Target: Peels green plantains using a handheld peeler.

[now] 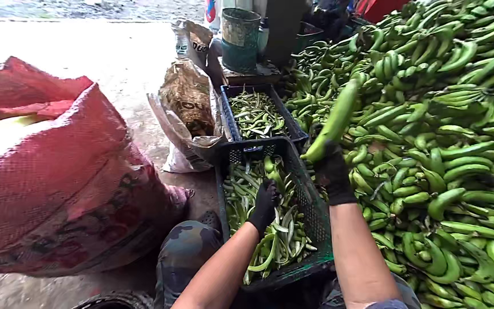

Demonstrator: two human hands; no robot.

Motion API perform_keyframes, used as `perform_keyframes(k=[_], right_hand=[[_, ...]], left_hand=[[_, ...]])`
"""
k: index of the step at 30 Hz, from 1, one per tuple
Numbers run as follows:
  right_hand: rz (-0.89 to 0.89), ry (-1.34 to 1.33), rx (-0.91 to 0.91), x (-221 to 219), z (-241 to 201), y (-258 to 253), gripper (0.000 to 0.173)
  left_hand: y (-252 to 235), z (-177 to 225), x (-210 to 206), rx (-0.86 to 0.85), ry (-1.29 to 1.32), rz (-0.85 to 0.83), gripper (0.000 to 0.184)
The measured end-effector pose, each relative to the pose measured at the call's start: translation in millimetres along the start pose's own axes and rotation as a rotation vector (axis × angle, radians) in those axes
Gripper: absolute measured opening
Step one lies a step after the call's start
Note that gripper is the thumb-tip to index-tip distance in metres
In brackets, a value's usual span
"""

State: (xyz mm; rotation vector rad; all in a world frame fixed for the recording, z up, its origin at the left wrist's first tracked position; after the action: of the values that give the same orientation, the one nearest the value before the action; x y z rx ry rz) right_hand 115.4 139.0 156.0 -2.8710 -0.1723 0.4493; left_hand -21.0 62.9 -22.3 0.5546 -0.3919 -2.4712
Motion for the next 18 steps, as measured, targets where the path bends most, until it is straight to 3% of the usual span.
perform_keyframes(k=[2, 4, 7, 11, 14, 18], right_hand=[[0.052, 0.328, 0.016, 15.8, 2.9, -0.5, 0.061], [0.070, 0.205, 0.009, 23.6, 2.6, 8.4, 0.069], [0.055, -0.114, 0.061, 44.2, -8.0, 18.0, 0.070], [0.252, 0.139, -0.069, 73.4, 4.3, 24.4, 0.061], [0.155, -0.112, -0.117, 68.5, 1.7, 37.0, 0.049], [0.106, -0.018, -0.141, 76.0, 2.9, 47.5, 0.049]], left_hand=[[12.9, 10.4, -0.7, -0.018, 0.000, -0.036, 0.039], [28.8, 21.3, -1.4, -0.064, -0.002, -0.082, 0.034], [56.7, 51.0, -3.8, -0.229, -0.055, -0.143, 0.032], [89.5, 64.7, -10.9, -0.382, -0.126, -0.288, 0.047], [103.5, 48.8, -21.6, -0.316, -0.098, -0.371, 0.051], [113.5, 31.3, -25.6, -0.175, -0.059, -0.388, 0.044]])
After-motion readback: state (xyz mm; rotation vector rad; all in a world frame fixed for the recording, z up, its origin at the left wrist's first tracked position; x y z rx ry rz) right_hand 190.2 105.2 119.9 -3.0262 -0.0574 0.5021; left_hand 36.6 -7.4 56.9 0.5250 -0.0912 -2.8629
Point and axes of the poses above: each hand's wrist, its own y-axis away from the middle knuckle, its own x-axis out of the back of the hand, z = x × y, the point moved 7 cm from there along -y, towards the middle knuckle, and after that the axes turned 12 degrees about z, right-handed, at the moved point
